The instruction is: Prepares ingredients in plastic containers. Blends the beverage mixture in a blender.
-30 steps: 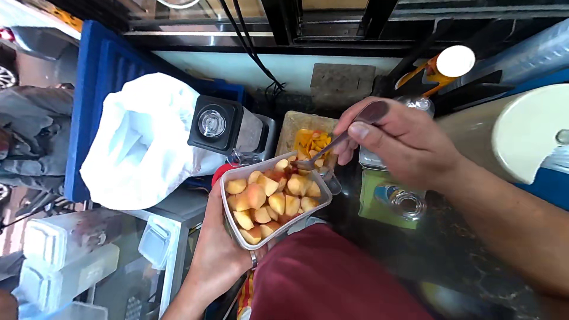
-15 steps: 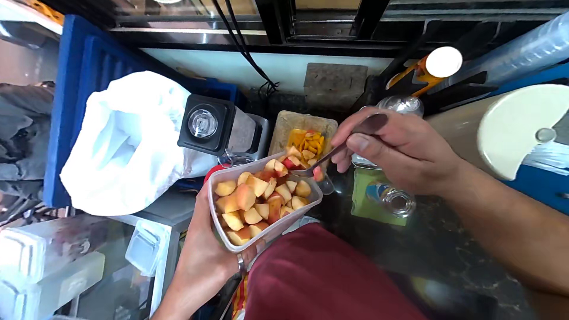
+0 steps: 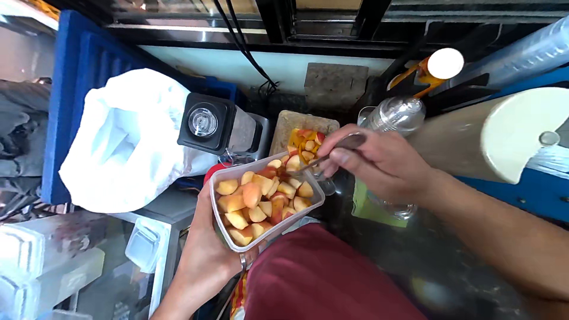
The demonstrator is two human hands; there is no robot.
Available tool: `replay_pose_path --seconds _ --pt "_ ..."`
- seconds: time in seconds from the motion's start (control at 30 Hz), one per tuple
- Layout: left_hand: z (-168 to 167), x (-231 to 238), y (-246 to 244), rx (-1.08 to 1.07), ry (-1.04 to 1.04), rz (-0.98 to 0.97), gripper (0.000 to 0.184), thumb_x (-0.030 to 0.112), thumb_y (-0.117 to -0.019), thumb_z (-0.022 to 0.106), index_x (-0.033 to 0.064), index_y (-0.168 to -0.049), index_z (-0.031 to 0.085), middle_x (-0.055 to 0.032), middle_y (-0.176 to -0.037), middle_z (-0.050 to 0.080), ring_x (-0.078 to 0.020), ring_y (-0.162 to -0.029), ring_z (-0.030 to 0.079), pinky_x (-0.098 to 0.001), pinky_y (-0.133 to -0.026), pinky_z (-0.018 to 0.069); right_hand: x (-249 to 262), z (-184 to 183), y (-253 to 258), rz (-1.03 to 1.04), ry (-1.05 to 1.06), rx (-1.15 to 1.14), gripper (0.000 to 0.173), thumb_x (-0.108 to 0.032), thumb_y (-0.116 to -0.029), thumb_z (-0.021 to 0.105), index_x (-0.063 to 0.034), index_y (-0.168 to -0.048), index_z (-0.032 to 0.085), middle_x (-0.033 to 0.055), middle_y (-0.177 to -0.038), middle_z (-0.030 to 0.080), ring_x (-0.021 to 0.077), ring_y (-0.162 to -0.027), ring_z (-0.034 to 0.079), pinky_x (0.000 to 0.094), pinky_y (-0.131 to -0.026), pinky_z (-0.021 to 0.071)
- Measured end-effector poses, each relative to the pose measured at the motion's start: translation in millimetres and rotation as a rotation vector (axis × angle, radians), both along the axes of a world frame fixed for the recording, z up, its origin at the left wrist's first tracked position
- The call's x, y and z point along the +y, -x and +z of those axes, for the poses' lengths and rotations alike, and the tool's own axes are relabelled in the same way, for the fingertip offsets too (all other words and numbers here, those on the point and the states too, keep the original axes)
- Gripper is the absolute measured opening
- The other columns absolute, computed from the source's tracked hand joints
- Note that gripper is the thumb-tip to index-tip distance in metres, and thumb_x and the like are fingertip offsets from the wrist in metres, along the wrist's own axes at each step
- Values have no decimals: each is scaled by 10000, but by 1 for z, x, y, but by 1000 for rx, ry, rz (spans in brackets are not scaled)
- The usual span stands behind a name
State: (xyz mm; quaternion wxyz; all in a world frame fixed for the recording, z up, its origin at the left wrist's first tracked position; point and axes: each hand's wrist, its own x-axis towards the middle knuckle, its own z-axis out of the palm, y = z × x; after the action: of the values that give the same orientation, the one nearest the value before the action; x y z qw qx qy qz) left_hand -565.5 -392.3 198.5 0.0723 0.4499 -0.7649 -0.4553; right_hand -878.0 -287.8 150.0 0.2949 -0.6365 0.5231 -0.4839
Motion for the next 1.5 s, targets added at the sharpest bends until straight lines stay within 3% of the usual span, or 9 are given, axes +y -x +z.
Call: replay_pose_path --seconds 0.17,0.27,0.5,0.73,0.9,1.03,1.17,1.27,1.5 --pt "-2 -1 -4 -15 -2 7 1259 501 -517 956 128 -1539 322 -19 -1404 565 -114 -1281 566 -272 -1068 522 -3 18 17 -77 34 -164 235 -176 -1100 425 -56 -1182 610 -13 -953 705 103 -798 723 298 -700 667" --pt "-4 0 -4 33 -8 -1 1268 491 -529 965 101 -1544 314 -36 -1413 561 -123 -1284 566 -274 -1077 518 -5 22 -1 -56 -4 -247 234 -215 -1104 423 -80 -1171 602 -18 -920 703 108 -761 717 309 -663 664" --pt "-8 -4 -10 80 -42 -13 1250 440 -550 975 99 -1549 306 -36 -1419 560 -137 -1289 569 -294 -1071 531 -6 2 -3 -61 -1 -31 285 -274 -1114 407 -120 -1189 636 -65 -904 718 36 -797 707 243 -712 634" --pt "-12 -4 -12 131 -31 -18 1266 462 -553 978 88 -1554 300 -51 -1437 549 -154 -1302 563 -308 -1082 528 -6 27 -3 -85 35 -270 238 -230 -1109 425 -92 -1168 611 2 -924 711 144 -755 726 338 -665 670" --pt "-8 -4 -10 60 -6 -21 1286 464 -517 969 125 -1562 301 -27 -1437 546 -131 -1301 557 -290 -1076 523 -6 8 -10 -55 -38 -61 274 -256 -1108 410 -118 -1173 638 -61 -865 704 52 -763 699 262 -686 633" --pt "-8 -6 -13 41 17 -44 1274 511 -520 961 145 -1557 317 -25 -1436 546 -131 -1298 558 -295 -1075 522 0 18 4 -131 -9 -39 261 -206 -1097 415 -82 -1180 629 -41 -901 708 70 -770 711 275 -680 651" --pt "-10 -4 -8 60 11 -41 1270 487 -500 964 137 -1545 332 -22 -1420 563 -132 -1281 574 -287 -1060 535 -2 33 -8 -82 7 -225 232 -183 -1097 424 -50 -1159 604 10 -889 702 125 -739 716 330 -648 664" --pt "-8 -2 -6 63 11 -35 1276 504 -502 962 116 -1541 331 -29 -1404 572 -132 -1269 580 -282 -1051 537 -8 24 -17 15 -59 -30 262 -231 -1105 417 -93 -1179 627 -43 -856 697 39 -749 685 246 -669 616" --pt "-15 -3 -16 72 -4 -26 1288 481 -489 965 133 -1548 320 -26 -1413 561 -130 -1274 575 -277 -1050 536 1 28 14 -104 -36 -78 244 -180 -1098 424 -60 -1180 620 -6 -923 702 109 -767 716 312 -675 665"
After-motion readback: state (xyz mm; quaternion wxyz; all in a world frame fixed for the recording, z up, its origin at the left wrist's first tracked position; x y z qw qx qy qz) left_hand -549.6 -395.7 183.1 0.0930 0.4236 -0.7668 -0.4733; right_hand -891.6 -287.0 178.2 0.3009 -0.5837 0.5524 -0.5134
